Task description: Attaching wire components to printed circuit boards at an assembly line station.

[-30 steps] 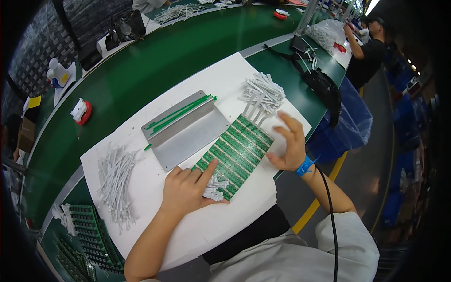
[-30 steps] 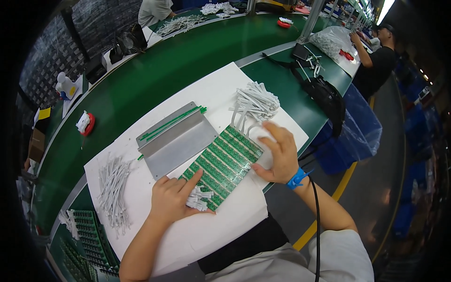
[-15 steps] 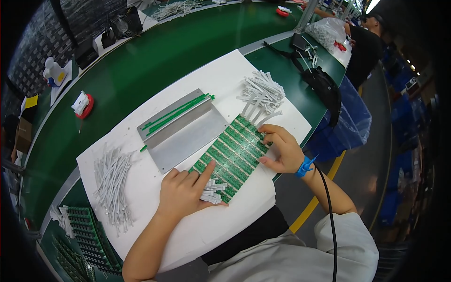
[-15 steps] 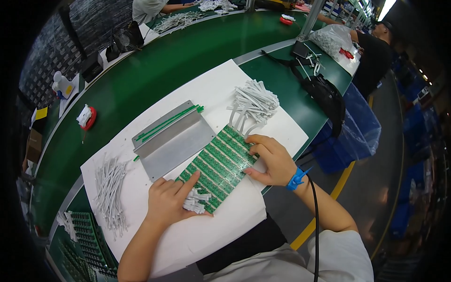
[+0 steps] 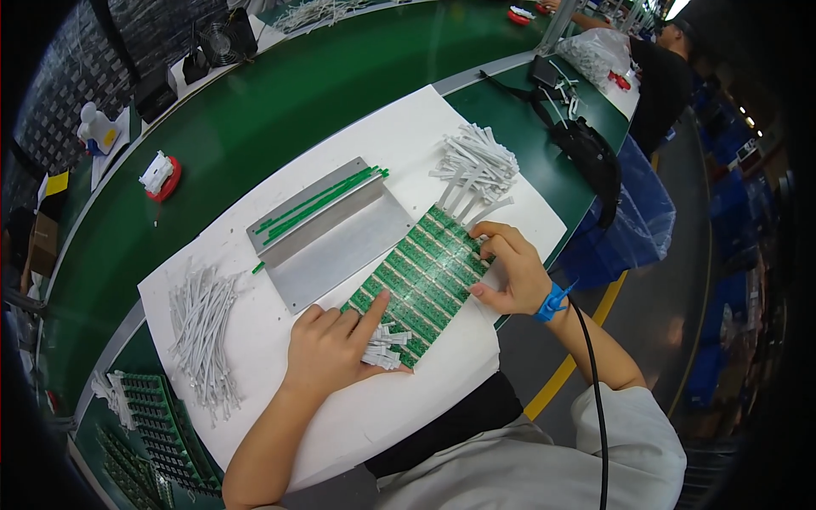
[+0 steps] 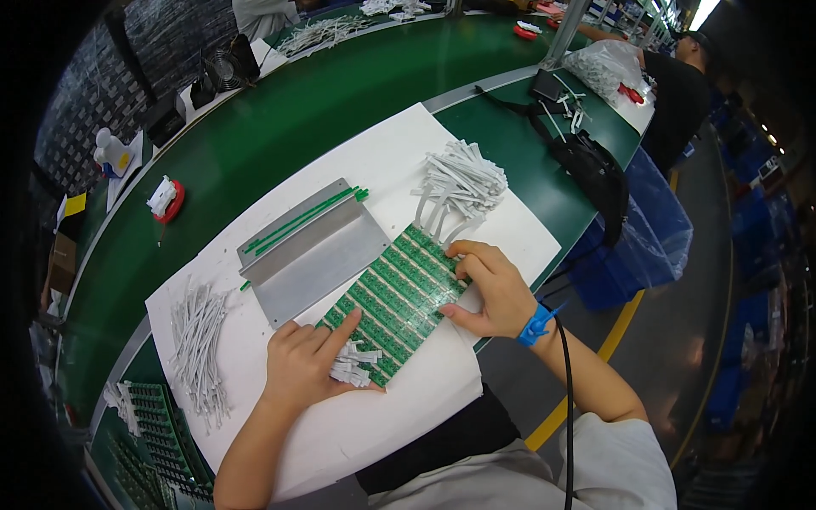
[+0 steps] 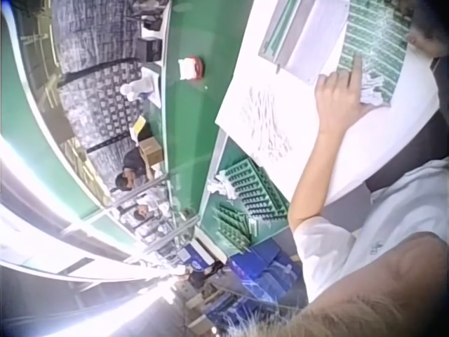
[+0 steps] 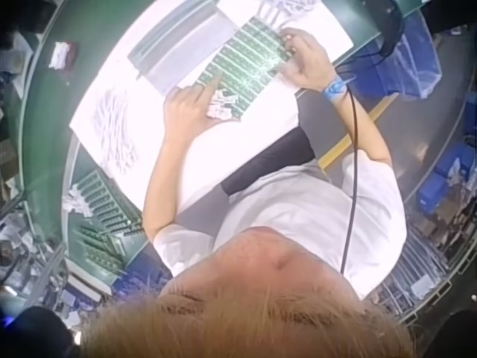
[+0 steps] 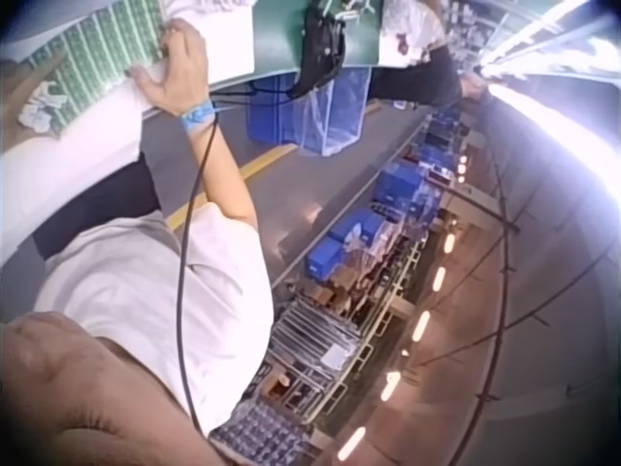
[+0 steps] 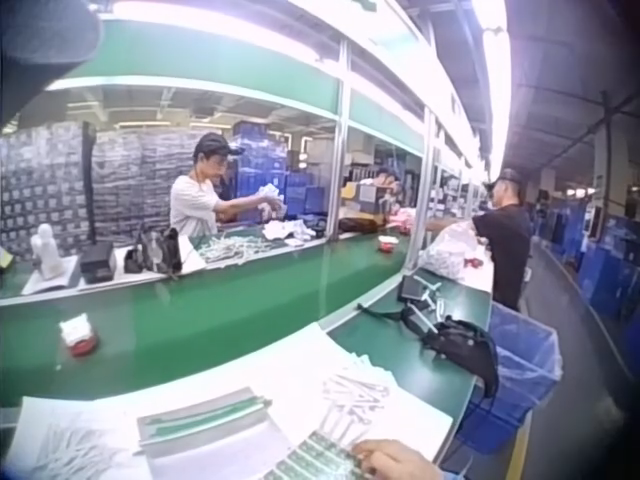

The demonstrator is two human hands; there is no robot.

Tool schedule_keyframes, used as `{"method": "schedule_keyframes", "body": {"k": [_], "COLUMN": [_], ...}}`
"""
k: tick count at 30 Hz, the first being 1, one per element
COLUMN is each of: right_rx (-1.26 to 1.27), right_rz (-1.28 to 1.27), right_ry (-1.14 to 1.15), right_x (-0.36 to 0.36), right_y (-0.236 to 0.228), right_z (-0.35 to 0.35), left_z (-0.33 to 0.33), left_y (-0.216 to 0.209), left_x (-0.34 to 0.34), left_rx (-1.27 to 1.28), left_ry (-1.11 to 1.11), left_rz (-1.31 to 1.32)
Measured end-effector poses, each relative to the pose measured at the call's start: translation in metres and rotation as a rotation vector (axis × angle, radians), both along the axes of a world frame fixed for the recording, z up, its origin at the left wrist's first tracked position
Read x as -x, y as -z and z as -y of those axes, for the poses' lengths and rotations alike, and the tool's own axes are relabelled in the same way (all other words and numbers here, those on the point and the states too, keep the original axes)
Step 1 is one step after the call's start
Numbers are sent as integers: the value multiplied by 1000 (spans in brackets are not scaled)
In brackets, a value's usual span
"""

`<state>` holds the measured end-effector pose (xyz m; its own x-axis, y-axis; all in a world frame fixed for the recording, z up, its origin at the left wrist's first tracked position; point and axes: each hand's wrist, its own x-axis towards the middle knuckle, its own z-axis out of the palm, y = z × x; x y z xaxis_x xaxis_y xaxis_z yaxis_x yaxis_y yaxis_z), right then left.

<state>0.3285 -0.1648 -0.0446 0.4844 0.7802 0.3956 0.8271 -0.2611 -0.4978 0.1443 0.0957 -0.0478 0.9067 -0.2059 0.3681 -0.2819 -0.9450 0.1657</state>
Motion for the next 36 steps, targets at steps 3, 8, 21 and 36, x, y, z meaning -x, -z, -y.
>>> {"method": "schedule_keyframes", "body": {"k": [3, 8, 21, 36], "right_rx": [-33, -218, 461, 521], "right_rz": [-33, -240, -717, -940], "right_ry": [-14, 64, -232, -311], "right_x": [-1, -19, -109, -121], "right_y": [0, 19, -47, -41], "right_z": [-2, -2, -32, -38], "left_z": [1, 2, -3, -3], "left_y": [0, 1, 1, 1], "left_x": [1, 0, 1, 0], "left_rx": [12, 24, 29, 52], "left_ry": [-6, -1, 18, 25], "left_rz": [6, 11, 26, 40]}}
